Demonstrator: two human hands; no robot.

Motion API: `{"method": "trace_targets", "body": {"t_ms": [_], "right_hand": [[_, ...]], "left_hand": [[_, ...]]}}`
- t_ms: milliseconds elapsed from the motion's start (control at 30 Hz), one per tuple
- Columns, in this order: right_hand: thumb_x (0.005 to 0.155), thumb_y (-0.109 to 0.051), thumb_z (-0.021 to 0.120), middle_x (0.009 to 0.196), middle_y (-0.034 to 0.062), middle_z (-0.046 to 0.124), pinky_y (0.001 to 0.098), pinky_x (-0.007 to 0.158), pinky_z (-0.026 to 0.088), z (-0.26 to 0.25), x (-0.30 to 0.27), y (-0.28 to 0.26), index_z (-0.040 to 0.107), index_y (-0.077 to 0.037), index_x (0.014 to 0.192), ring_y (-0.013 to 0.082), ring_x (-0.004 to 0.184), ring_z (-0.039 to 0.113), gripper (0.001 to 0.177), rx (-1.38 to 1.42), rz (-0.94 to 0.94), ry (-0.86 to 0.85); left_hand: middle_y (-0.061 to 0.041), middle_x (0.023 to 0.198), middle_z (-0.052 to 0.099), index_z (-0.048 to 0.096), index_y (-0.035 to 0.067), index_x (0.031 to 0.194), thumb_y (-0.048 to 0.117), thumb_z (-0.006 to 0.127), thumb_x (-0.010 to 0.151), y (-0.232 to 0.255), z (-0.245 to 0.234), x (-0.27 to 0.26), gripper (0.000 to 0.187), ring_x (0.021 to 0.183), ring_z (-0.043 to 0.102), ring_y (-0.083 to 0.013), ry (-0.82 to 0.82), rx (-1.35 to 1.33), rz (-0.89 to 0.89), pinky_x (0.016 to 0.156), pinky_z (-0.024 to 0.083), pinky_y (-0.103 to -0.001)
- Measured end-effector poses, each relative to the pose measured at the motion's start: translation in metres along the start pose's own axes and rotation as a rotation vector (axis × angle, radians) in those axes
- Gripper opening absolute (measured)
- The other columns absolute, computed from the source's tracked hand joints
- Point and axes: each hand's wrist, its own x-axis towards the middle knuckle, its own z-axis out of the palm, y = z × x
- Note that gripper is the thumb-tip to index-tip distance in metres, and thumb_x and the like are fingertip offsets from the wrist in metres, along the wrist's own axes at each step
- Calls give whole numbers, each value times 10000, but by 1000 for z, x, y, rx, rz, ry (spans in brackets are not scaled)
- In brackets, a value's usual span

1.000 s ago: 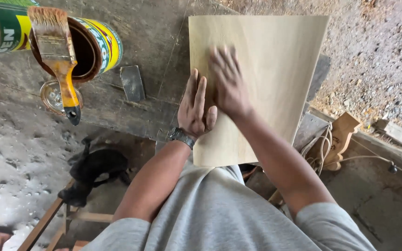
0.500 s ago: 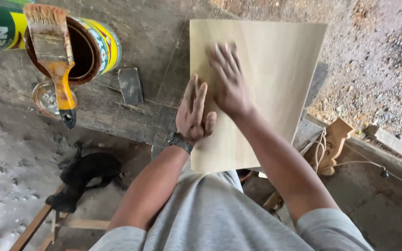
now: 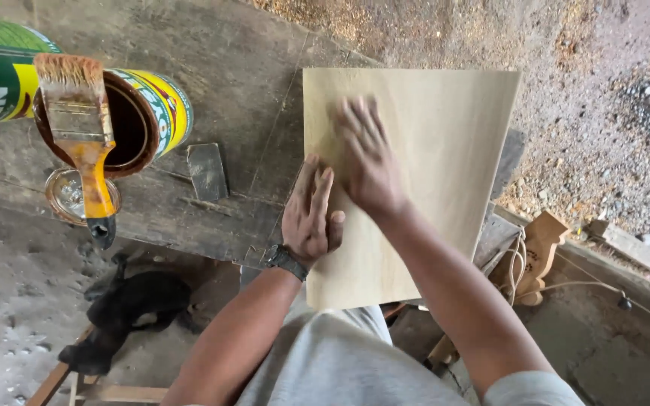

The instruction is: The person sands a rectangular piece of light-colored wood using a sanding block. They hold the wood steady with their left hand while moving the sanding block back and forth across the surface with their right hand. The person occasionally repositions the wood to sand different areas.

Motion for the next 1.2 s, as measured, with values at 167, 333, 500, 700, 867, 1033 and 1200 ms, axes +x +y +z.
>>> {"method": "trace_targets", "body": {"t_ms": [167,333,500,700,867,1033,1200], "right_hand": [[1016,-18,408,1476,264,546,565,1201,326,-27,34,3,613,94,1362,471,1413,458,418,-34,-30,146],[934,-40,455,1482,269,551,576,1187,346,-22,-111,-38,623,75,1321,461,1400,491,437,-45,45,26],[868,-67,526,1455,286,550,690,1162,301,-3,-31,9,621,39,1358,539,1361,484,509,60,55,-28],[1013,-43,374,1448,307,542,578,1175,351,-16,17,-1,616,134,1295,522,1385,462,412,-58,5,147],[957,-120,500,1462,218,587,518,1186,349,-6,-85,-40,661,15,1300,415,1390,522,402,-103,44,-71],[981,-35,416,1441,284,563,617,1144,367,19,33,23,634,80,1329,516,1350,500,426,-63,-90,43],[1112,-11,339,1615,193,394,578,1305,279,-11,-8,-24,448,8,1543,452,1543,288,445,-114,51,-80]], "left_hand": [[-396,1466,470,471,-89,1474,385,277,1099,1,-1,3,635,1349,518,-533,-8,-12,-2,1061,512,-539],[-409,1435,498,455,-90,1486,372,283,1096,-4,3,3,629,1314,545,-551,20,8,10,1044,519,-575],[-399,1458,479,414,-92,1505,325,263,1093,-7,4,5,605,1345,532,-522,-41,47,41,1062,516,-585],[-383,1452,479,443,-86,1491,388,261,1094,-7,4,6,645,1352,515,-525,-39,0,-3,1081,496,-572],[-395,1425,502,447,-83,1493,338,299,1091,-8,5,4,600,1299,551,-552,28,-12,47,1043,516,-611],[-378,1430,502,459,-69,1494,369,295,1093,-3,4,4,616,1316,542,-542,48,-22,19,1068,504,-588],[-344,1502,445,418,-37,1500,429,314,1144,13,-28,-27,595,1420,496,-488,10,-37,-57,1162,545,-578]]}}
